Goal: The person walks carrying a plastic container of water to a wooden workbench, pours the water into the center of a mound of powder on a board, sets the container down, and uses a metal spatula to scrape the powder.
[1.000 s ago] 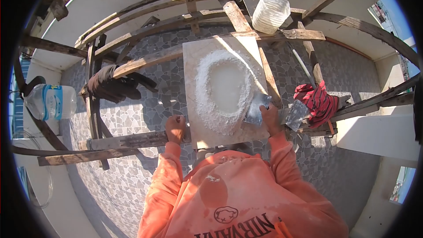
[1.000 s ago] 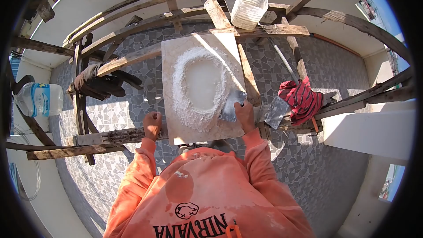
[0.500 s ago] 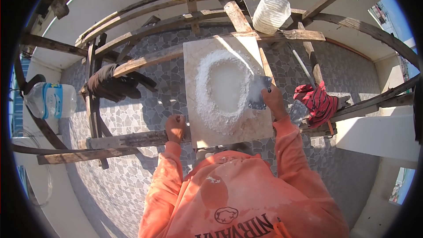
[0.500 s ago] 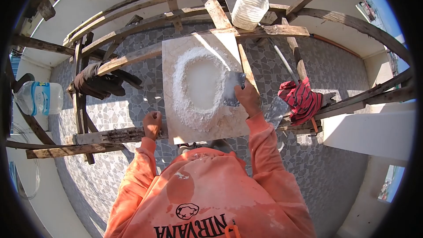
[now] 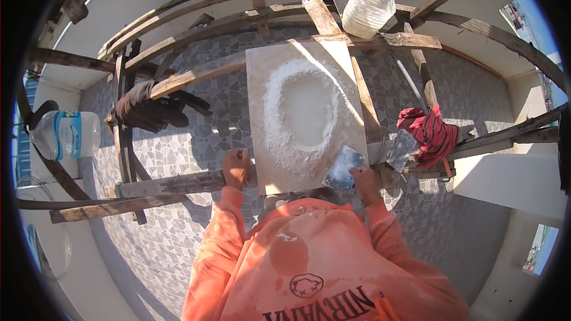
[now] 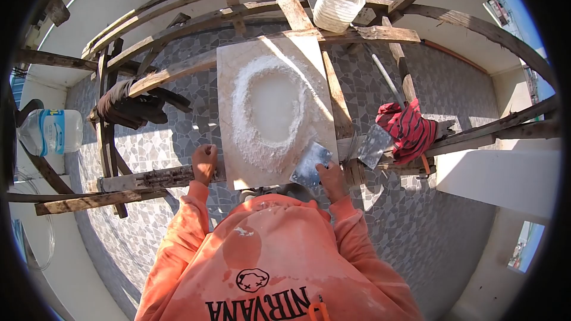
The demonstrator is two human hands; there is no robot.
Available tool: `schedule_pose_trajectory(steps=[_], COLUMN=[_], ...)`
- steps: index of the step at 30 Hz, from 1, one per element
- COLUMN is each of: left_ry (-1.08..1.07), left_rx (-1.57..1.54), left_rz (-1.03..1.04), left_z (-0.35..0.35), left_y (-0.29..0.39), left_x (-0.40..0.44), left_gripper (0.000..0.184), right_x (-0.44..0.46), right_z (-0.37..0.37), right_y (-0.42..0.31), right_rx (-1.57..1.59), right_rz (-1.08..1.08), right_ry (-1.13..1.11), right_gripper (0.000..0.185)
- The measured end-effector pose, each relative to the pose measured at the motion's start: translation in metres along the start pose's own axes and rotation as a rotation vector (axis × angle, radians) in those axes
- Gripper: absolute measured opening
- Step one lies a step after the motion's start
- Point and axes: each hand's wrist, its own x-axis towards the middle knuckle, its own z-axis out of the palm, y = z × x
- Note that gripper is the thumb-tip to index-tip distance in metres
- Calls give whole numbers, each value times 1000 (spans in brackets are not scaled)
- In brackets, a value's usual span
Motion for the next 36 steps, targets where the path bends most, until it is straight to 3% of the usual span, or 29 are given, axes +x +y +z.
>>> schedule_pose_trajectory(steps=[2,5,8,11,14,20,26,32,36], left_ry=[-11,3,0,-15,-29,-15,-23,5,-12], left_rx=[-11,6,13,12,-6,-38,-26,-108,-121], left_rz=[-11,1,19,25,17,36,33,28,12], left_z=[1,6,6,6,6,6,4,3,0], left_y=[0,-11,-12,-11,-12,-13,-12,-5,-3], left_x=[1,3,2,2,3,2,2,-1,-1], left_gripper=[30,30,30,29,26,28,30,31,31], right_x=[-14,-3,-30,-34,-28,-5,-14,-24,-21], right_z=[16,46,58,66,62,60,42,37,29], right_y=[-5,29,-8,-17,-23,-28,-64,-88,-62], right_rx=[-29,253,715,859,761,600,407,413,582], right_rz=[33,91,78,47,55,-133,-125,-111,-13], right_ry=[-16,-49,-53,-20,51,171,142,132,97], right_gripper=[26,23,21,18,18,20,23,22,23])
